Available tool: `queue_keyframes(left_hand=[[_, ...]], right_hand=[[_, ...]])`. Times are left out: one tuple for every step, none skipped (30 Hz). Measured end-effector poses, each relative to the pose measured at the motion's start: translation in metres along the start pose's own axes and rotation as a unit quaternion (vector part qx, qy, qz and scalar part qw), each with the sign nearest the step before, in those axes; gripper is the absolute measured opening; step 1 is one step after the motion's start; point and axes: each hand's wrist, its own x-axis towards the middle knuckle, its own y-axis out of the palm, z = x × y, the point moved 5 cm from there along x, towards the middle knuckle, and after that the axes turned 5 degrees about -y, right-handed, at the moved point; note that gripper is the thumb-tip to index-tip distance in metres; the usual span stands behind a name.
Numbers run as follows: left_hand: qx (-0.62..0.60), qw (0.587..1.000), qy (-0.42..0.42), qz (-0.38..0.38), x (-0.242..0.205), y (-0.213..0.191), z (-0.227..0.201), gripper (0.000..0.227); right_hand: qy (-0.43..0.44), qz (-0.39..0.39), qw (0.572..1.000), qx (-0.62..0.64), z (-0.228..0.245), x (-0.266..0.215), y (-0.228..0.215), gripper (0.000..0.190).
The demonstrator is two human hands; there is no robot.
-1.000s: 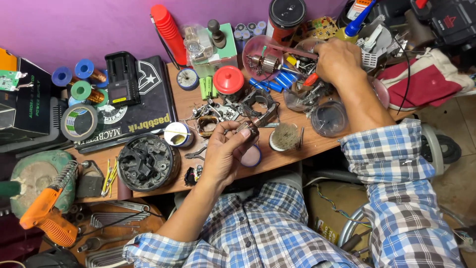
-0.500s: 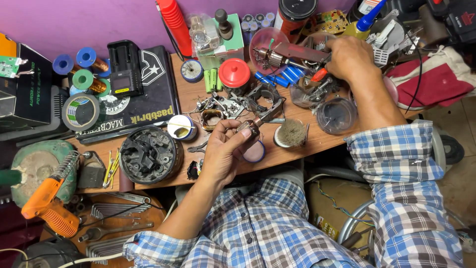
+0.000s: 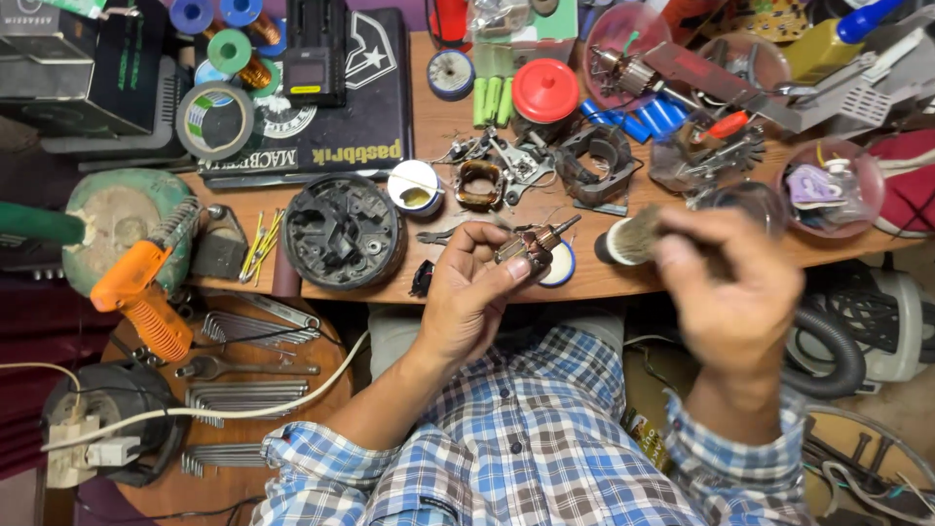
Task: Cleaning and scraping residue from an electric motor's armature using a utility knife.
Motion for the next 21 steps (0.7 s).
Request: queue_keyframes(left_hand=[[-0.064,0.998,-0.024,0.007,-0.006,-0.003,0.004,0.027],[-0.065,0.998,-0.024,0.001,-0.011,-0.003,0.003,0.027],[-0.094,0.995,-0.025,-0.016,-0.017,-0.005,0.005,0.026],[-0.123,0.992,-0.025,-0.034,-0.023,-0.008,0.007,0.027],[-0.125,0.991,-0.028,-0.038,-0.027,-0.018,0.011,0.027],[-0.123,0.991,-0.033,-0.037,-0.03,-0.028,0.015,0.025],[-0.119,0.991,-0.037,-0.038,-0.034,-0.039,0.02,0.023],[-0.12,0.991,-0.04,-0.044,-0.038,-0.049,0.024,0.023],[-0.114,0.992,-0.041,-0.041,-0.043,-0.057,0.029,0.023],[-0.108,0.992,-0.043,-0.038,-0.048,-0.066,0.033,0.024],[-0.111,0.992,-0.047,-0.046,-0.054,-0.071,0.033,0.024],[-0.105,0.992,-0.05,-0.044,-0.06,-0.074,0.032,0.024],[-0.099,0.993,-0.049,-0.039,-0.064,-0.076,0.031,0.024],[-0.101,0.993,-0.049,-0.045,-0.071,-0.081,0.035,0.024],[-0.085,0.995,-0.043,-0.032,-0.075,-0.084,0.035,0.031],[-0.069,0.997,-0.037,-0.02,-0.079,-0.087,0.035,0.04],[-0.071,0.997,-0.037,-0.022,-0.08,-0.092,0.034,0.04],[-0.02,0.999,-0.024,-0.024,-0.081,-0.096,0.032,0.042],[0.031,0.999,-0.011,-0.027,-0.083,-0.099,0.031,0.045],[0.028,0.999,-0.012,-0.029,-0.088,-0.103,0.034,0.045],[0.038,0.999,0.007,-0.035,-0.089,-0.108,0.034,0.046]], right_hand=[[0.065,0.002,0.993,0.096,0.007,-0.019,0.02,0.024],[0.068,0.007,0.993,0.098,-0.004,-0.029,0.04,0.024],[0.114,0.017,0.971,0.21,-0.019,-0.043,0.063,0.033],[0.161,0.026,0.934,0.319,-0.033,-0.059,0.087,0.043],[0.166,0.029,0.933,0.318,-0.032,-0.063,0.098,0.043],[0.169,0.037,0.911,0.375,-0.03,-0.068,0.111,0.047],[0.171,0.045,0.885,0.432,-0.028,-0.073,0.125,0.05],[0.177,0.047,0.883,0.432,-0.027,-0.077,0.131,0.05],[0.174,0.046,0.882,0.437,-0.025,-0.081,0.136,0.043],[0.171,0.045,0.88,0.441,-0.023,-0.085,0.142,0.037],[0.179,0.048,0.878,0.441,-0.026,-0.089,0.148,0.037],[0.177,0.054,0.868,0.461,-0.028,-0.094,0.154,0.034],[0.17,0.06,0.858,0.482,-0.03,-0.097,0.159,0.032],[0.175,0.064,0.856,0.482,-0.033,-0.107,0.161,0.032],[0.183,0.066,0.857,0.477,-0.036,-0.114,0.164,0.032],[0.191,0.068,0.858,0.471,-0.04,-0.12,0.166,0.031],[0.193,0.07,0.858,0.471,-0.036,-0.121,0.167,0.031],[0.202,0.077,0.873,0.438,-0.033,-0.123,0.168,0.034],[0.211,0.085,0.886,0.403,-0.03,-0.125,0.167,0.036],[0.213,0.087,0.886,0.402,-0.024,-0.127,0.165,0.036],[0.212,0.076,0.885,0.407,-0.02,-0.125,0.164,0.04]])
